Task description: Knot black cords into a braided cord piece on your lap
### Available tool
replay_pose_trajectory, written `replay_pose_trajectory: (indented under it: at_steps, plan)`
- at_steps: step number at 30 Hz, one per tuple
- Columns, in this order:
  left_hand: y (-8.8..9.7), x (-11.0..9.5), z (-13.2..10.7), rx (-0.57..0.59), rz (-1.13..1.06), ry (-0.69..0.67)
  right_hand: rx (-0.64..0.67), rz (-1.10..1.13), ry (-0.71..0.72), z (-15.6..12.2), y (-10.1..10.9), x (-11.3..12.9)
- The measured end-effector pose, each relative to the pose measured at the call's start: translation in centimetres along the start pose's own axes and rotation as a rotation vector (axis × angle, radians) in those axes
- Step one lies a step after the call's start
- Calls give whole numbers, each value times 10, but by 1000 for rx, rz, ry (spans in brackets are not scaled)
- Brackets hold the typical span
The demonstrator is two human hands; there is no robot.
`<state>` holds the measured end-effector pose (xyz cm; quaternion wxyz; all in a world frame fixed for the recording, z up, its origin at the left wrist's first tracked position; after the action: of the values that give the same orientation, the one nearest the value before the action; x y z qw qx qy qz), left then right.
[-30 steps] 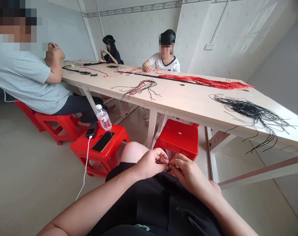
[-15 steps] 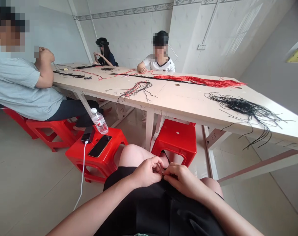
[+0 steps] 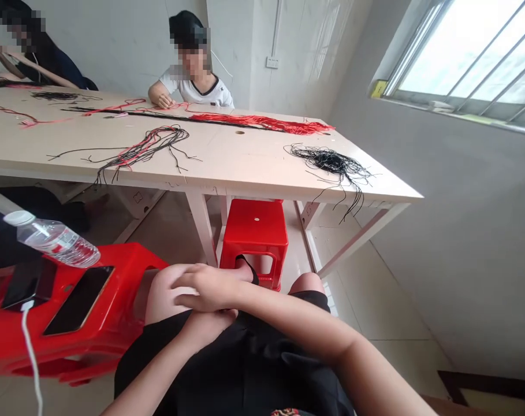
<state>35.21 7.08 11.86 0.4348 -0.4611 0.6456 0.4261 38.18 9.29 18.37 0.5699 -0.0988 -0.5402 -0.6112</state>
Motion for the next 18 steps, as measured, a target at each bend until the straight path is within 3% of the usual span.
replay_pose_trajectory:
  at_steps: [5,9,13,18]
  plan:
    - [-20,26,-12,167,183,222,-9,50,-290,-79,28,-105]
    - [-41,22,-12,235,244,263,-35,31,-501,-154,21,-162]
    - [-39,38,-1,222,219,298,1,40,-640,-189,-6,-182]
    - [-11,100,15,55,2,492,38,85,-629,-187,-25,-179]
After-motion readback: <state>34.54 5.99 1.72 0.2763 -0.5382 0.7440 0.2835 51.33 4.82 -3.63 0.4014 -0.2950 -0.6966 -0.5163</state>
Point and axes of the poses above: each hand's wrist, its own z-axis towards the middle knuckle, its own y-axis out of the back of the hand, x = y × z, the point moved 8 cm from there along z, towards the middle knuckle, and after that the axes turned 14 degrees about y, right-handed, at the moved point
